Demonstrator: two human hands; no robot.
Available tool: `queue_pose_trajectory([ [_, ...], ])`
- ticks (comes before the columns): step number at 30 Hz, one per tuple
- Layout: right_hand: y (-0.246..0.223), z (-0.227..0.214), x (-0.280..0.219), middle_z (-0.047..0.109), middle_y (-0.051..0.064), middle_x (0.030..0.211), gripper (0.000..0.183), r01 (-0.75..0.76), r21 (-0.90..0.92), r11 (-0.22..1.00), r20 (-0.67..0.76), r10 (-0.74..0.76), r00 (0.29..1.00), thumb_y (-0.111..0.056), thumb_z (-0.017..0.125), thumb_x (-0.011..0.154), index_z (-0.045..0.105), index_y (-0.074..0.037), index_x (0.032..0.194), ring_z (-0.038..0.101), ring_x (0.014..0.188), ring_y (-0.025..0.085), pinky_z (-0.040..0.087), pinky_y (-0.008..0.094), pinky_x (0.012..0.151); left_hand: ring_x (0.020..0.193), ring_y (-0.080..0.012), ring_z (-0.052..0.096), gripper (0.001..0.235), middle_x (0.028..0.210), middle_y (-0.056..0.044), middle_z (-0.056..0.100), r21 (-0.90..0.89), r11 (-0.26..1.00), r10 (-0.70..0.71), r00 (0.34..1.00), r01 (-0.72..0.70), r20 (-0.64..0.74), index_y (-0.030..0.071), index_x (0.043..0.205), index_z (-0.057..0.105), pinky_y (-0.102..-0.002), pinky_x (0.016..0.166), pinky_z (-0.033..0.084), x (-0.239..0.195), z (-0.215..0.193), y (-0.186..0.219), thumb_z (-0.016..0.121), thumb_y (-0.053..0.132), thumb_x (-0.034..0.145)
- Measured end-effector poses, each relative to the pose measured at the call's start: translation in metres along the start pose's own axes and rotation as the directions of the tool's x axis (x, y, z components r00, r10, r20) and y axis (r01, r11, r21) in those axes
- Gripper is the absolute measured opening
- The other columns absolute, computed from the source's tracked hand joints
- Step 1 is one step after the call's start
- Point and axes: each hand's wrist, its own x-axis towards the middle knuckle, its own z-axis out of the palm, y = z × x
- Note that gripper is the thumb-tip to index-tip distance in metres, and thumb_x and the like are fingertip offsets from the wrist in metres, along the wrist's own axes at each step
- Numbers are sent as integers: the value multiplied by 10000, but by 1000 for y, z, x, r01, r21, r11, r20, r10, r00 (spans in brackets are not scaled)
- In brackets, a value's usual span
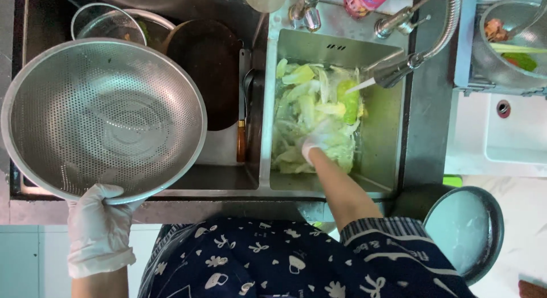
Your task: Washing leafy greens and cabbage in a sink followed by chopping small aromatics on a wooden cutting board.
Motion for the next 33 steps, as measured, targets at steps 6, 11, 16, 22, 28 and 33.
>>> queue_pose_trajectory([
  [6,-11,2,29,222,28,1634,818,127,-1,992,285,-121,951,-305,642,973,147,-164,1607,502,1286,236,629,454,934,1288,-392,574,975,1446,-183,458,42,998,-45,997,47,-57,292,1648,292,-685,892,534,-5,8,12,433,-143,787],
  [11,-6,-79,25,712,59,1149,347,208,349,914,-123,-175,977,-159,635,937,616,-163,1283,719,929,247,603,357,854,1284,-395,575,972,1441,-183,458,51,997,-60,998,61,-27,284,1649,292,-683,892,534,-30,2,13,435,-141,787],
  [16,49,-103,90,769,75,1031,189,350,937,-18,-350,-115,930,-27,704,903,700,-40,1091,771,958,208,640,310,910,1280,-399,576,969,1437,-183,457,57,996,-65,998,65,12,277,1649,291,-680,892,534,-49,-20,10,438,-139,786],
  [22,31,-115,78,750,76,1051,221,371,910,-186,-411,-277,868,-12,697,926,683,-22,1147,741,991,218,627,337,947,1275,-403,578,965,1431,-183,456,64,995,-83,996,82,21,269,1649,291,-677,892,534,-58,-72,-9,440,-137,786],
  [28,48,-111,128,688,100,1135,256,333,899,-283,-420,-345,839,16,655,977,639,5,1233,690,1038,234,602,348,946,1270,-407,579,962,1426,-183,456,60,994,-93,996,93,5,260,1650,290,-674,892,534,-25,-240,-78,443,-135,786],
  [33,61,-107,150,645,208,1254,327,278,914,-296,-349,-221,911,77,573,944,560,80,1271,701,1110,316,606,410,960,1266,-411,580,959,1421,-183,455,59,993,-101,995,101,-2,253,1650,290,-672,892,534,-78,-159,-29,445,-133,786],
])
